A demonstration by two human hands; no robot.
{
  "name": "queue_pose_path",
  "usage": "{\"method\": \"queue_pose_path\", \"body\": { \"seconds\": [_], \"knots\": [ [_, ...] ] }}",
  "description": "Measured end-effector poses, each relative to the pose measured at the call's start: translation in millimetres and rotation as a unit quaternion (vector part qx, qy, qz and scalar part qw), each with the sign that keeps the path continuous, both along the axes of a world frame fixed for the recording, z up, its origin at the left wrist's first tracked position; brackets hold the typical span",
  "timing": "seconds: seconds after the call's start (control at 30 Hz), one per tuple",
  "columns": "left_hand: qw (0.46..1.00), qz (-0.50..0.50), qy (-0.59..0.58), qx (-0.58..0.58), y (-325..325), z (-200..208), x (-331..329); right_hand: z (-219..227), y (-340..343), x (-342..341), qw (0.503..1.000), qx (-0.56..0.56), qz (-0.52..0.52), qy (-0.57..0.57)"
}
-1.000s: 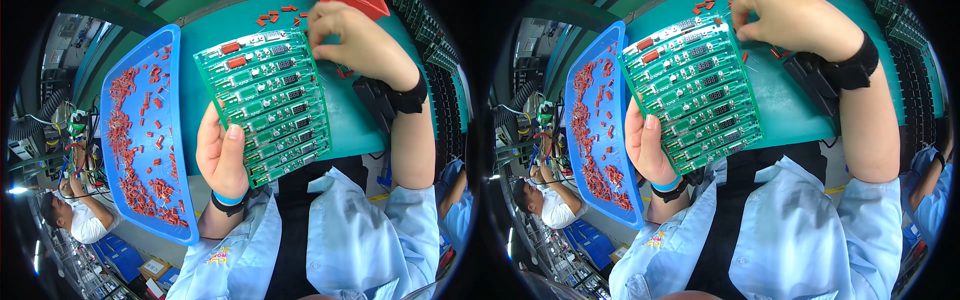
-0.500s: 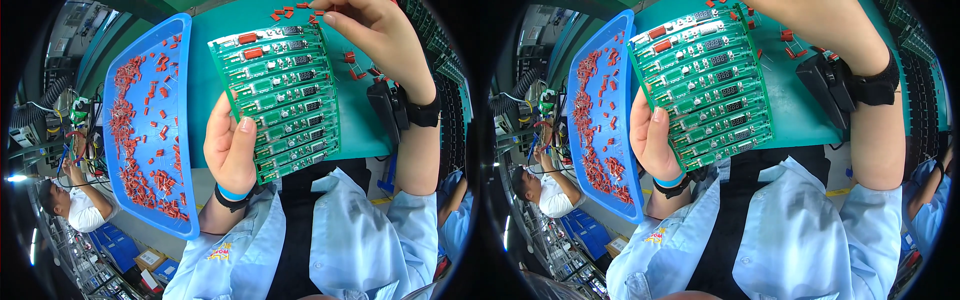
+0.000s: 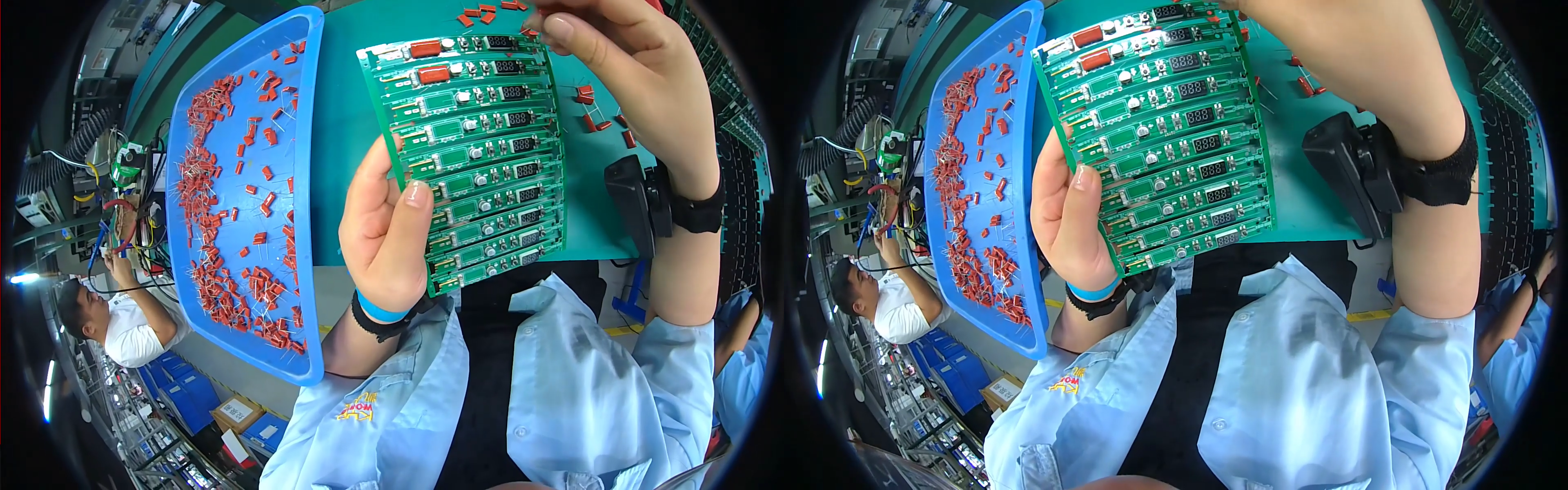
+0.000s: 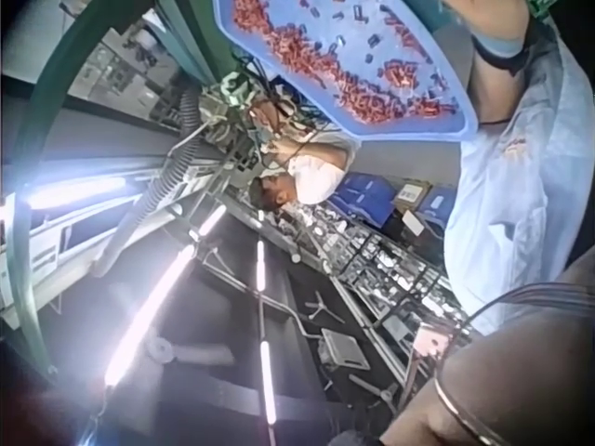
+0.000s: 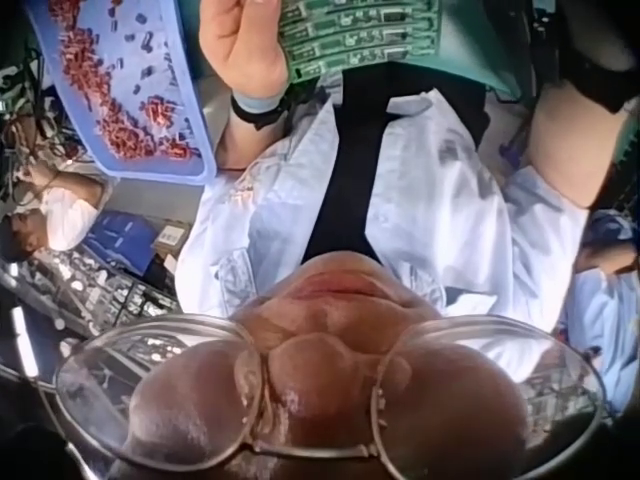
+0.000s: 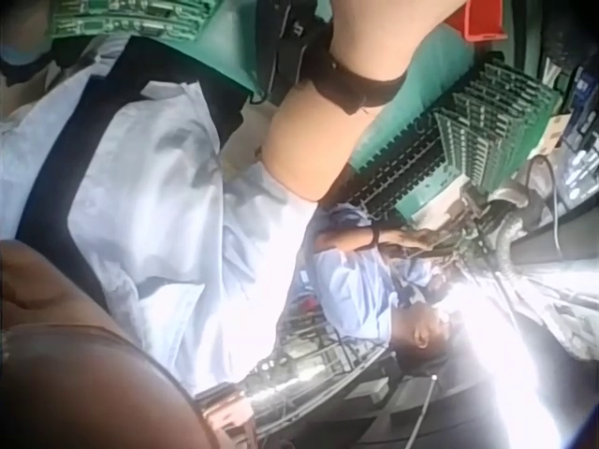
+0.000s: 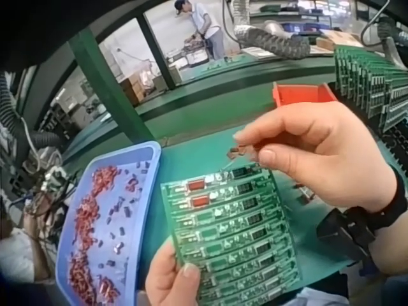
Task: The person picks up red components from a tray and inserts them one by one into the slots of a green circuit board. They repeat this process until the board is full, then set it aside and begin on a new board.
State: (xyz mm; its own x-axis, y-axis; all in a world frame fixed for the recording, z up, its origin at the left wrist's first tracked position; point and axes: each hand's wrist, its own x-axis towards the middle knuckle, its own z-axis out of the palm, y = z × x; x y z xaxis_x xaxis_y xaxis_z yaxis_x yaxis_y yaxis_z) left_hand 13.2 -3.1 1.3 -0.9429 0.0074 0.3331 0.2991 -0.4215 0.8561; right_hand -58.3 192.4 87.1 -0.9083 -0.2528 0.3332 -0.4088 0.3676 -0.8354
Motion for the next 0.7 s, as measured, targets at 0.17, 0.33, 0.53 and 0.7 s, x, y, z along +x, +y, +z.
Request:
{"method": "queue_pose_path", "body": {
  "seconds": [0.17,0.33,0.53,0.7],
  "knots": [
    [1.0,-0.009,-0.006,0.0,0.3,2.0,0.1,-13.2,-4.4,-5.1,0.99,0.02,0.035,0.135],
    [1.0,-0.007,-0.027,0.003,0.8,3.1,1.8,-8.4,-9.7,-1.4,0.988,0.067,0.068,0.124],
    [1.0,-0.01,-0.025,0.011,1.9,4.2,0.9,-6.2,-22.3,2.3,0.985,0.082,0.069,0.132],
    [0.999,-0.012,-0.034,0.012,2.9,6.0,1.8,-3.3,-30.4,2.6,0.983,0.096,0.066,0.141]
  ]
}}
